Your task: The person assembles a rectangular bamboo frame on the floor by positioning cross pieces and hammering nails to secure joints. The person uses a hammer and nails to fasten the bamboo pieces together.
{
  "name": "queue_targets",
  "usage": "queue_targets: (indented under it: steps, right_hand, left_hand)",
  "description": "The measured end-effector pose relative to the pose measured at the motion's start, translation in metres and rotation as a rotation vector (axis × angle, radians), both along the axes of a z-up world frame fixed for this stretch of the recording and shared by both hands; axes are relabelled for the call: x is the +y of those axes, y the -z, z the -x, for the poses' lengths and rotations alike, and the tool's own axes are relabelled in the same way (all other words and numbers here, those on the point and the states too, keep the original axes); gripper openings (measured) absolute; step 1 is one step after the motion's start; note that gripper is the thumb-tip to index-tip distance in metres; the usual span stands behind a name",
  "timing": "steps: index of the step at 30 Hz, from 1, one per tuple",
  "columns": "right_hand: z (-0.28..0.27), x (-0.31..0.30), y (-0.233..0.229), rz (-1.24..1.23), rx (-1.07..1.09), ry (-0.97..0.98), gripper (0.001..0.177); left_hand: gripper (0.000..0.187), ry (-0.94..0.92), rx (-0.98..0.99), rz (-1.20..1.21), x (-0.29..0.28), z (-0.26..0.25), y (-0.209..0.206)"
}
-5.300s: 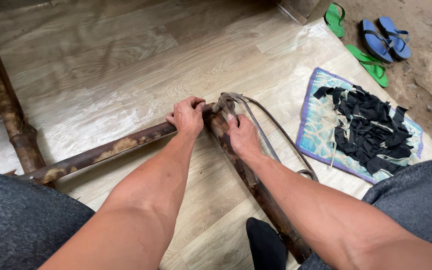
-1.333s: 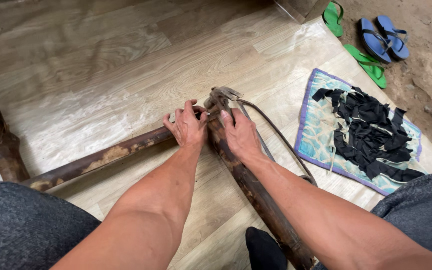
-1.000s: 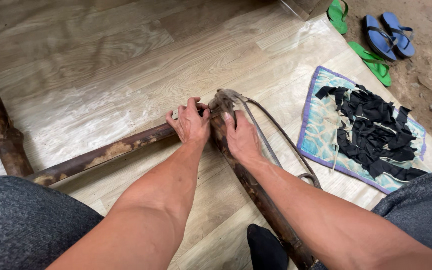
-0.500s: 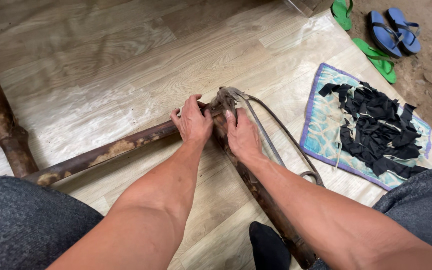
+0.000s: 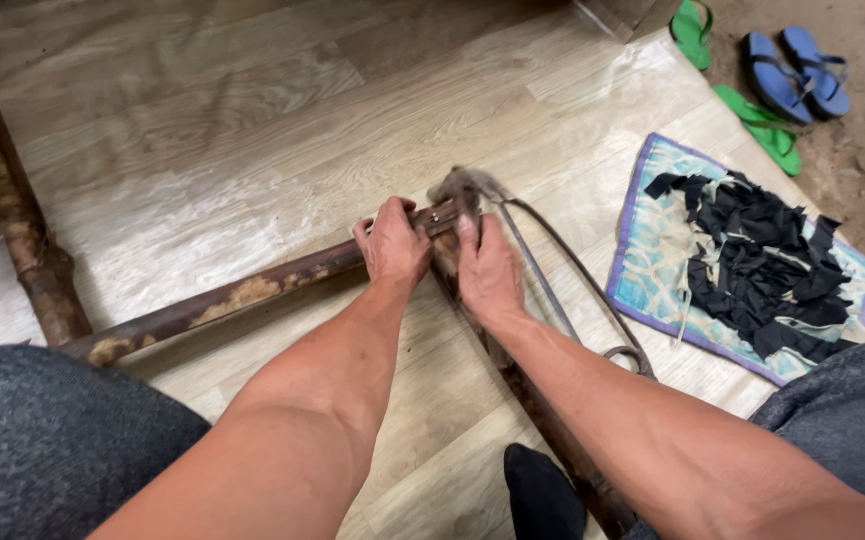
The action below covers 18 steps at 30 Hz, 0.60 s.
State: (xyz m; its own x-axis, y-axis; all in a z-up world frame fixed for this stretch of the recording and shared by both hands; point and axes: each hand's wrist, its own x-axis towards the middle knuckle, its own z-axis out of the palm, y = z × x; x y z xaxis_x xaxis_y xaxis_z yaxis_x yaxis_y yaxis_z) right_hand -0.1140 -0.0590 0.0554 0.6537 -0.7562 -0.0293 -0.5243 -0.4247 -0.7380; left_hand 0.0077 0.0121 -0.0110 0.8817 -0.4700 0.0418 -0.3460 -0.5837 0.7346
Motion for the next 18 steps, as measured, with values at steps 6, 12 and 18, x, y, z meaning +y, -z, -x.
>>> queue_targets:
  steps: [6, 12, 18]
  right_hand:
    - [-0.004, -0.006, 0.004, 0.052, 0.162, -0.036, 0.046]
    - [-0.002, -0.001, -0.005, -0.002, 0.053, -0.005, 0.047]
    - [-0.008, -0.002, -0.015, 0.078, 0.179, -0.121, 0.045]
  left_hand:
    - [0.036, 0.004, -0.003, -0.018, -0.005, -0.001, 0.002]
    - [0.036, 0.003, 0.025, -0.016, -0.001, -0.002, 0.004]
    - [0.037, 0.019, 0.021, -0.01, -0.002, -0.002, 0.006]
